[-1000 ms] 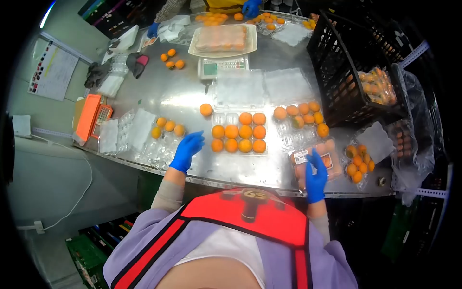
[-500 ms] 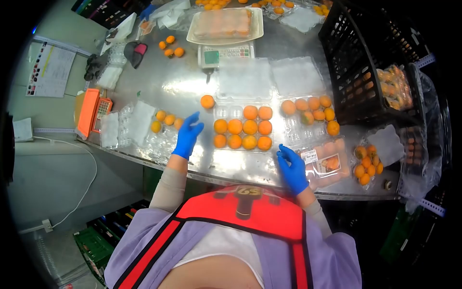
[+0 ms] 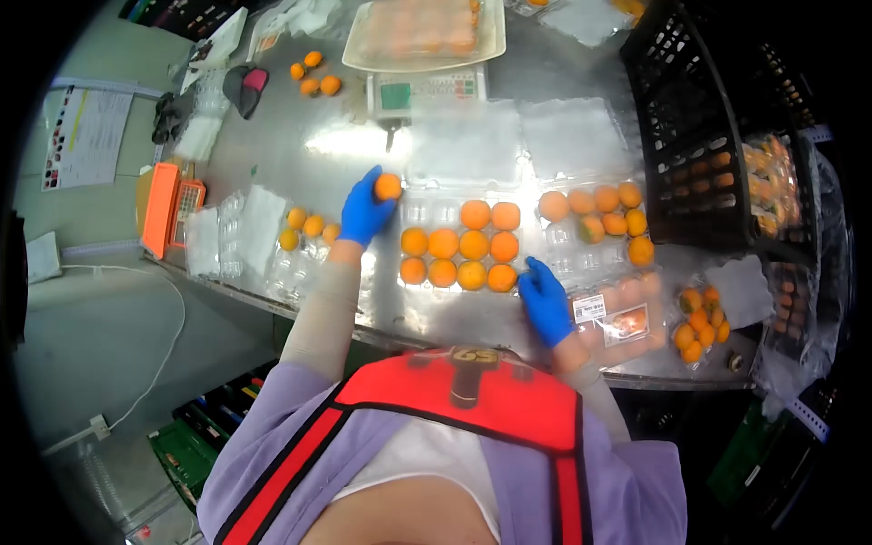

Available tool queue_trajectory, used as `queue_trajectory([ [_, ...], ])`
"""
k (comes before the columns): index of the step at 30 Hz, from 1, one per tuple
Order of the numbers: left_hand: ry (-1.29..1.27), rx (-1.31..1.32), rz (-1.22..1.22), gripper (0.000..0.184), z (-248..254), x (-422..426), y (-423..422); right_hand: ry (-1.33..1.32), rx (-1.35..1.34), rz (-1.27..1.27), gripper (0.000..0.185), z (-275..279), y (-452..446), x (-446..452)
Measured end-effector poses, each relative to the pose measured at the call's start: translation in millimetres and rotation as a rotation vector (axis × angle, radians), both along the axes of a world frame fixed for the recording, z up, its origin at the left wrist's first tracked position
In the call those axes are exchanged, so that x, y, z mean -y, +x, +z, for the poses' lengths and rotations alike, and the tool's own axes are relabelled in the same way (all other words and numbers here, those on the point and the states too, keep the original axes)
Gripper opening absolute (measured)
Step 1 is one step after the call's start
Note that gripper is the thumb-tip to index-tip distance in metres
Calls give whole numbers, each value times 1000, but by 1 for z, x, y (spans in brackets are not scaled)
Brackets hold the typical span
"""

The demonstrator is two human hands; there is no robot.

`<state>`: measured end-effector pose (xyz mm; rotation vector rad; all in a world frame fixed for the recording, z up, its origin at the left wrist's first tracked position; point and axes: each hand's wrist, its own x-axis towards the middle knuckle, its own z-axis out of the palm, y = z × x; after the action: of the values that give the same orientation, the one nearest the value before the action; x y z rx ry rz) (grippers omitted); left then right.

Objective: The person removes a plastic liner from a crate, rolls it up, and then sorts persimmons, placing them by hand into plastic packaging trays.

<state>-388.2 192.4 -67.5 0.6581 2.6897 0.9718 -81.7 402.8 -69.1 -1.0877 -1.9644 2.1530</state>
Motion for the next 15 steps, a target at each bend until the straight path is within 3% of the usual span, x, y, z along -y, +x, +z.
queue_trajectory([
  [3,12,84,49,66,6,2,1,48,-61,-4,47,6,0,-1],
  [5,353,179,16,64,11,8,8,106,-56,18,47,19,-1,-4],
  [6,348,181,20,64,23,7,16,170,-58,32,48,27,-2,-5],
  [8,782,560,66,64,55,-3,38,177,-33,67,50,37,-4,-10],
  [9,782,562,67,64,65,-6,45,164,-56,71,51,43,-6,-10],
  [11,1122,984,56,76,79,-9,59,153,-78,80,51,55,-11,-12],
  [15,1242,1204,-123,87,105,-24,81,129,-185,121,52,75,-29,-12],
])
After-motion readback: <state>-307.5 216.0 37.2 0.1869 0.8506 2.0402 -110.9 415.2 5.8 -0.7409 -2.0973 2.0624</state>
